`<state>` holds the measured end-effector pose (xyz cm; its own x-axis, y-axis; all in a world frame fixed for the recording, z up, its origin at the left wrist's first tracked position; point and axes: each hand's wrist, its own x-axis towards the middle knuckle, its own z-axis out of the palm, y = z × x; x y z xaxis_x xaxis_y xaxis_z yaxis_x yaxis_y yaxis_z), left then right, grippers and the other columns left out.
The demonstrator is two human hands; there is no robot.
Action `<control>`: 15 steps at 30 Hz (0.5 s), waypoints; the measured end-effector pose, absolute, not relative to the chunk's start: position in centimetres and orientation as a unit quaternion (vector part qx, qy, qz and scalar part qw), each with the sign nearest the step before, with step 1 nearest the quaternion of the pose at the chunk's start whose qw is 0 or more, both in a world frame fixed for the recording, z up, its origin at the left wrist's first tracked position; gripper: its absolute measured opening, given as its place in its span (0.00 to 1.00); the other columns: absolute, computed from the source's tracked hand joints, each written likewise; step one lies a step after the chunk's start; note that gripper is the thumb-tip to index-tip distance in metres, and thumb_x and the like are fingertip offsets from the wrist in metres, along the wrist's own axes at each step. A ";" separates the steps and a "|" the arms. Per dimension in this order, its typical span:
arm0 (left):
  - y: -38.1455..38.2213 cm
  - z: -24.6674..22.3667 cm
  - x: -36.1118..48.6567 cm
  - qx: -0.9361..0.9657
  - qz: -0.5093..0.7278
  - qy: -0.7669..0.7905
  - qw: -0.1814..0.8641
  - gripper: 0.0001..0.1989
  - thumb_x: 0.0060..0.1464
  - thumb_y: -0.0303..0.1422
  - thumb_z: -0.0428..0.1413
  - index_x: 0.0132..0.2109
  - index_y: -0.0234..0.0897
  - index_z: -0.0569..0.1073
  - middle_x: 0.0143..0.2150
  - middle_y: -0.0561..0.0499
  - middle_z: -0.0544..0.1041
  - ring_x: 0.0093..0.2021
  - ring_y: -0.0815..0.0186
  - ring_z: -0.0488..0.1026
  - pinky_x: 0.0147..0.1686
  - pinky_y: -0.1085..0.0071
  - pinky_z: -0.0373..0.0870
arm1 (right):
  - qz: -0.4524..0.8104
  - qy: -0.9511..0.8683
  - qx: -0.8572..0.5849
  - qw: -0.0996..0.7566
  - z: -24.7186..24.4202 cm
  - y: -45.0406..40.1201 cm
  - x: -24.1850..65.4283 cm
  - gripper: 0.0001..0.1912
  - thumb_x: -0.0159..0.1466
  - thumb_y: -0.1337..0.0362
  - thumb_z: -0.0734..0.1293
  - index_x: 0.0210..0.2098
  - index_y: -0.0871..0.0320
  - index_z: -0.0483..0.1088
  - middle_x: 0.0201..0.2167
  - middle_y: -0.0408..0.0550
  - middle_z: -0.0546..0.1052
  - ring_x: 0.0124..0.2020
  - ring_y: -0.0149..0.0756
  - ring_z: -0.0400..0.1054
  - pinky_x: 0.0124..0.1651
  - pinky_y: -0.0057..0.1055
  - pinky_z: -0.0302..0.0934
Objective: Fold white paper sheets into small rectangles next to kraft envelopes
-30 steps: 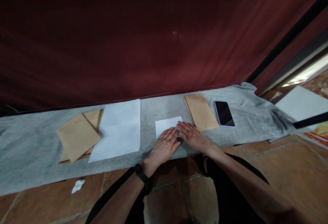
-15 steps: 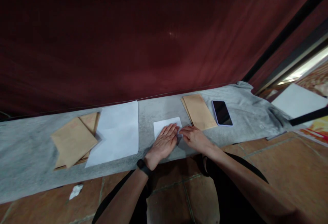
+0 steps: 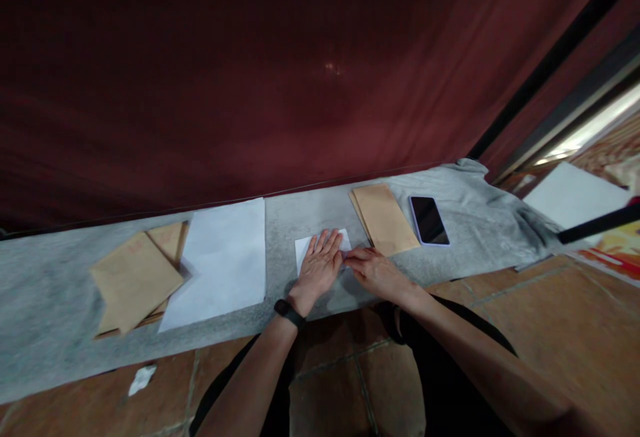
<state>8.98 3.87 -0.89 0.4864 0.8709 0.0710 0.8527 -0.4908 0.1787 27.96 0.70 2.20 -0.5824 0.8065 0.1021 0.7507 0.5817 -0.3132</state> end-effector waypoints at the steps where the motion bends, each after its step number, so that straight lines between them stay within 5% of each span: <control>1: 4.0 -0.9 9.1 0.858 0.076 0.505 0.059 0.27 0.70 0.35 0.36 0.72 0.39 0.56 0.74 0.52 0.56 0.75 0.59 0.46 0.73 0.53 0.44 | 0.118 -0.881 -0.443 0.115 2.2 0.7 27.9 0.16 0.69 0.71 0.61 0.51 0.55 0.76 0.50 0.50 0.78 0.51 0.39 0.72 0.59 0.38 0.63; 8: 4.8 -0.7 9.9 0.837 0.093 0.534 0.068 0.28 0.70 0.35 0.37 0.72 0.33 0.56 0.75 0.47 0.55 0.75 0.57 0.46 0.73 0.51 0.45 | 0.126 -0.880 -0.445 0.110 2.2 0.8 27.9 0.15 0.69 0.72 0.61 0.50 0.55 0.75 0.48 0.50 0.78 0.49 0.38 0.73 0.57 0.36 0.65; 15: 3.0 0.3 9.5 0.896 0.111 0.415 0.116 0.27 0.71 0.34 0.34 0.69 0.32 0.62 0.72 0.46 0.61 0.74 0.67 0.50 0.72 0.62 0.50 | 0.139 -0.884 -0.423 0.140 2.0 1.1 28.4 0.15 0.69 0.72 0.60 0.49 0.59 0.76 0.52 0.53 0.76 0.54 0.38 0.71 0.61 0.35 0.64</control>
<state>9.55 3.03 0.32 0.6312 0.7687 0.1037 0.7171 -0.6293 0.2997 28.38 1.11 2.00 -0.6022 0.7875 0.1310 0.7096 0.6032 -0.3641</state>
